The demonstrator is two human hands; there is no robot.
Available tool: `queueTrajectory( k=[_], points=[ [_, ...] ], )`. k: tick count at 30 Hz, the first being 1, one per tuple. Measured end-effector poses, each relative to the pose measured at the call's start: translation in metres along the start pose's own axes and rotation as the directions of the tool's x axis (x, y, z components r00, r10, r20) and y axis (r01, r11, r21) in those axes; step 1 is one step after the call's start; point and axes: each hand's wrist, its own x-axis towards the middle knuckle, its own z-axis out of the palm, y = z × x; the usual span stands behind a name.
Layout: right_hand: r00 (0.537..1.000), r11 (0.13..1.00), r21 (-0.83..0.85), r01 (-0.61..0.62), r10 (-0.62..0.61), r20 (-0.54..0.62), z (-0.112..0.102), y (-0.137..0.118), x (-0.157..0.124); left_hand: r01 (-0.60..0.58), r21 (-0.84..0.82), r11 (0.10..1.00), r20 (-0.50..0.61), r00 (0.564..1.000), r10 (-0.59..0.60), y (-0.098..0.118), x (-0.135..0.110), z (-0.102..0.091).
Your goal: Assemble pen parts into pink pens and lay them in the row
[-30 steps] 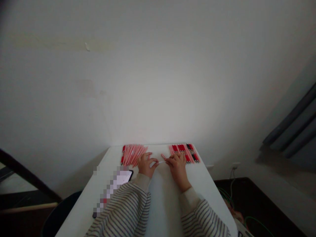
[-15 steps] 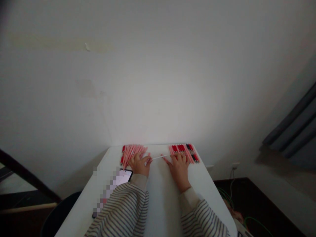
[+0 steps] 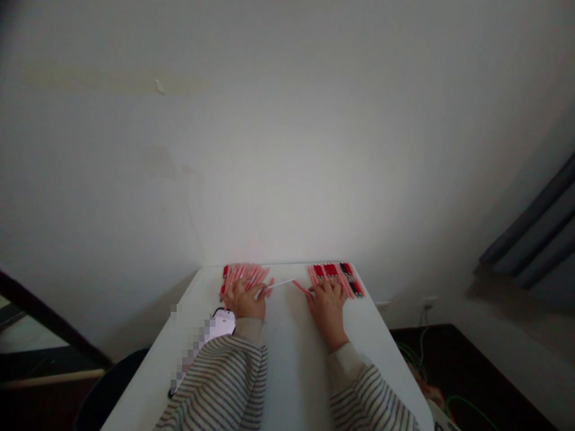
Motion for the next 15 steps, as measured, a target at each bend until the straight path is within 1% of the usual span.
queueTrajectory(
  k=[3, 9, 15],
  points=[
    [0.999, 0.999, 0.018, -0.041, 0.041, -0.03, 0.003, 0.007, 0.001, 0.019, -0.012, 1.0, -0.005, 1.0, -0.019, -0.001, 0.001, -0.001],
    [0.994, 0.995, 0.006, -0.1, 0.1, -0.046, 0.002, 0.015, 0.002, 0.033, -0.024, 0.999, 0.001, 0.999, -0.033, -0.002, 0.002, -0.001],
    [0.992, 0.993, 0.033, -0.116, 0.118, -0.037, 0.0, 0.017, 0.003, 0.032, -0.028, 0.999, 0.004, 0.999, -0.031, -0.005, 0.004, 0.0]
  ],
)
